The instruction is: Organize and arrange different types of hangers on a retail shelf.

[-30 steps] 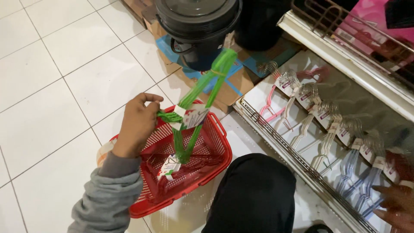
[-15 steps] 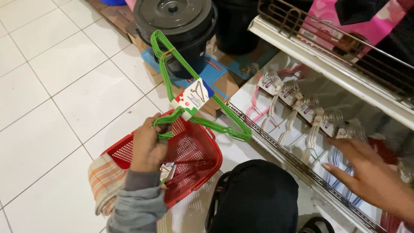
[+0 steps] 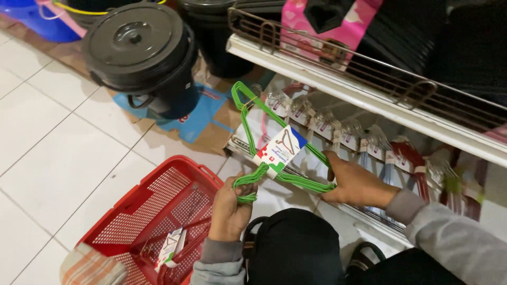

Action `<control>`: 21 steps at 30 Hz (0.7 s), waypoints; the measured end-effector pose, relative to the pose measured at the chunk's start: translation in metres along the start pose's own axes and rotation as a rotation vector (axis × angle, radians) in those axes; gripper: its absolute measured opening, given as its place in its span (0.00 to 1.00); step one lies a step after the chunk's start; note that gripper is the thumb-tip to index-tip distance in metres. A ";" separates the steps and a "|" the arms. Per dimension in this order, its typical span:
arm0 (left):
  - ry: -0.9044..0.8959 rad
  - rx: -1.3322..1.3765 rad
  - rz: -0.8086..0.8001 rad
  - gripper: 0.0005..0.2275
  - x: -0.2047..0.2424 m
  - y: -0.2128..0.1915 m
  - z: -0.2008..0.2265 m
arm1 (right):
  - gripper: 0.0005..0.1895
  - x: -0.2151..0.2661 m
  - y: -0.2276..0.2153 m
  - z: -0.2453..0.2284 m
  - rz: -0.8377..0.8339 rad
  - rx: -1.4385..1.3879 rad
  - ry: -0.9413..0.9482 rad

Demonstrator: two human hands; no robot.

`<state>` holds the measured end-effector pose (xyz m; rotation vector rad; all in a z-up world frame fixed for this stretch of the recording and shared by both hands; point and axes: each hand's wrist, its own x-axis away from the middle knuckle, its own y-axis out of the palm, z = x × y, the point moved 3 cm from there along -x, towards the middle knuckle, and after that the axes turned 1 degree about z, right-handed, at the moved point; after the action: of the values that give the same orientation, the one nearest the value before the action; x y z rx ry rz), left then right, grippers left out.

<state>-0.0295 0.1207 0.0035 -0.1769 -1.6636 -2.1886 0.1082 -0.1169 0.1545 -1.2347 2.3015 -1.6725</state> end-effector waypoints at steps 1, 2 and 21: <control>-0.015 -0.014 0.030 0.06 0.000 0.009 -0.006 | 0.58 0.002 0.000 0.011 0.014 -0.017 0.047; -0.043 -0.025 0.019 0.06 -0.001 0.013 -0.012 | 0.58 0.004 -0.001 0.022 0.028 -0.029 0.073; -0.419 -0.783 0.102 0.23 -0.054 -0.038 -0.051 | 0.44 0.157 0.039 0.226 0.619 -0.316 0.377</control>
<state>0.0123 0.0929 -0.0631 -0.9541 -0.8281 -2.7272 0.0828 -0.3857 0.0908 -0.1517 2.8303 -1.4291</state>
